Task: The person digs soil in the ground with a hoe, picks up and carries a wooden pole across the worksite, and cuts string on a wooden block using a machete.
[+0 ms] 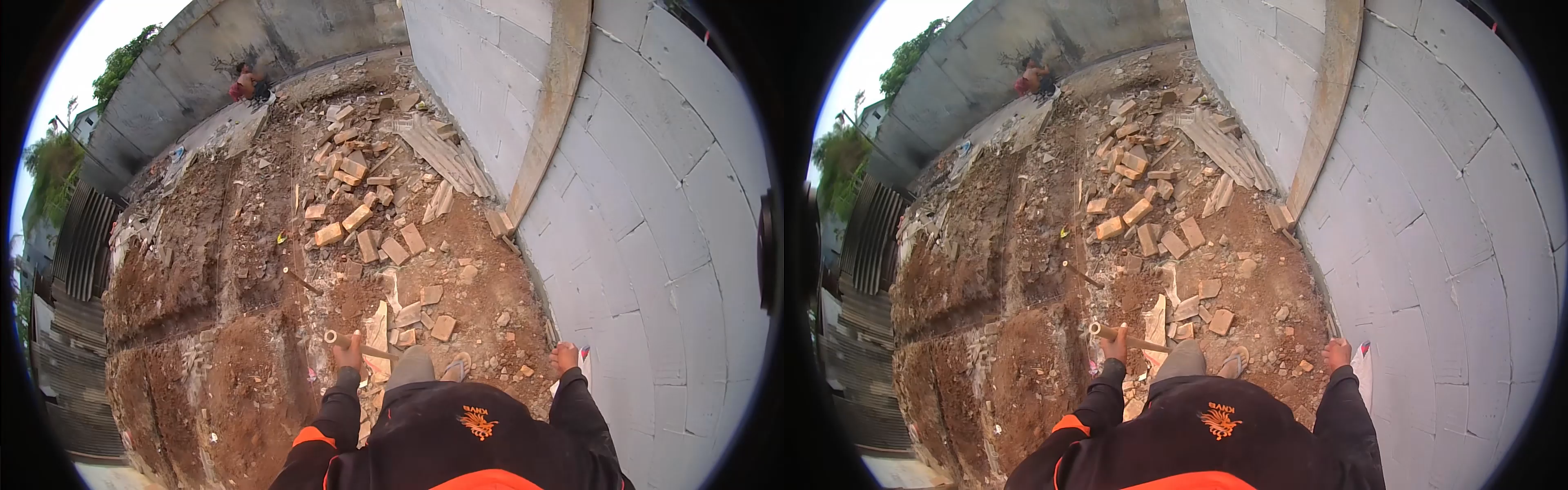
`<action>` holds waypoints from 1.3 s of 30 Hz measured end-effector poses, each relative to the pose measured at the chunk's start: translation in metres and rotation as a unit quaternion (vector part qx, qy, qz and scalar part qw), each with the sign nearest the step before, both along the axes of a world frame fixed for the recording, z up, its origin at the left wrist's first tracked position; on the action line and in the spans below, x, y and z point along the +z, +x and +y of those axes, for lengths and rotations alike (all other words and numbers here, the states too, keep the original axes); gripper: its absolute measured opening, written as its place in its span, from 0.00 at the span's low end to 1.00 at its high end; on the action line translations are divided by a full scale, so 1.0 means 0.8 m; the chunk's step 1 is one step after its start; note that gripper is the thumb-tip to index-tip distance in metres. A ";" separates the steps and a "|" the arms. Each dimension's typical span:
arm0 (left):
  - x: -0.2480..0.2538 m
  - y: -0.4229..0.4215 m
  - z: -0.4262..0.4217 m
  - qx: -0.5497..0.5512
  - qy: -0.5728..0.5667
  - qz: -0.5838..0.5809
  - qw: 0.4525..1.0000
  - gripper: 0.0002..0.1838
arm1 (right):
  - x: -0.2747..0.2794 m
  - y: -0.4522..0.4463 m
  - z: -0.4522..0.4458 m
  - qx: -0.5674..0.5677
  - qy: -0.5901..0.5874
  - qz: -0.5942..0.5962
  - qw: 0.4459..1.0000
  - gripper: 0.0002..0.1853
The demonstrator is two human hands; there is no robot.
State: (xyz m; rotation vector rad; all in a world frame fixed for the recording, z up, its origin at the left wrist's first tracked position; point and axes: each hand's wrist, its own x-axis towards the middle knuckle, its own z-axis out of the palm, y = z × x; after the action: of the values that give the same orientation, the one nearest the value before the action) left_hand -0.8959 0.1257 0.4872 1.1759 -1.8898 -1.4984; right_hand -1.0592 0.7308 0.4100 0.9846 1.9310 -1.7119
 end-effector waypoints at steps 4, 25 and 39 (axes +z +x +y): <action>-0.009 -0.048 -0.018 0.008 -0.023 -0.044 0.999 0.17 | 0.033 -0.133 -0.077 0.076 0.052 0.058 0.994 0.09; 0.109 -0.597 -0.283 0.080 -0.017 0.097 0.992 0.12 | -0.060 -0.466 -0.285 0.114 0.049 -0.080 0.989 0.08; -0.038 -0.865 -0.391 0.264 0.021 0.188 0.946 0.16 | -0.240 -0.816 -0.384 0.528 0.288 0.023 0.799 0.10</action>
State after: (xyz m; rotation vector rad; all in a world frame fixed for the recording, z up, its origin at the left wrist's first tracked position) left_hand -1.5882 -0.1875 0.4569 1.1905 -1.1763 -1.3405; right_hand -1.7119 0.4235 0.2180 -0.1093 2.3589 -0.5079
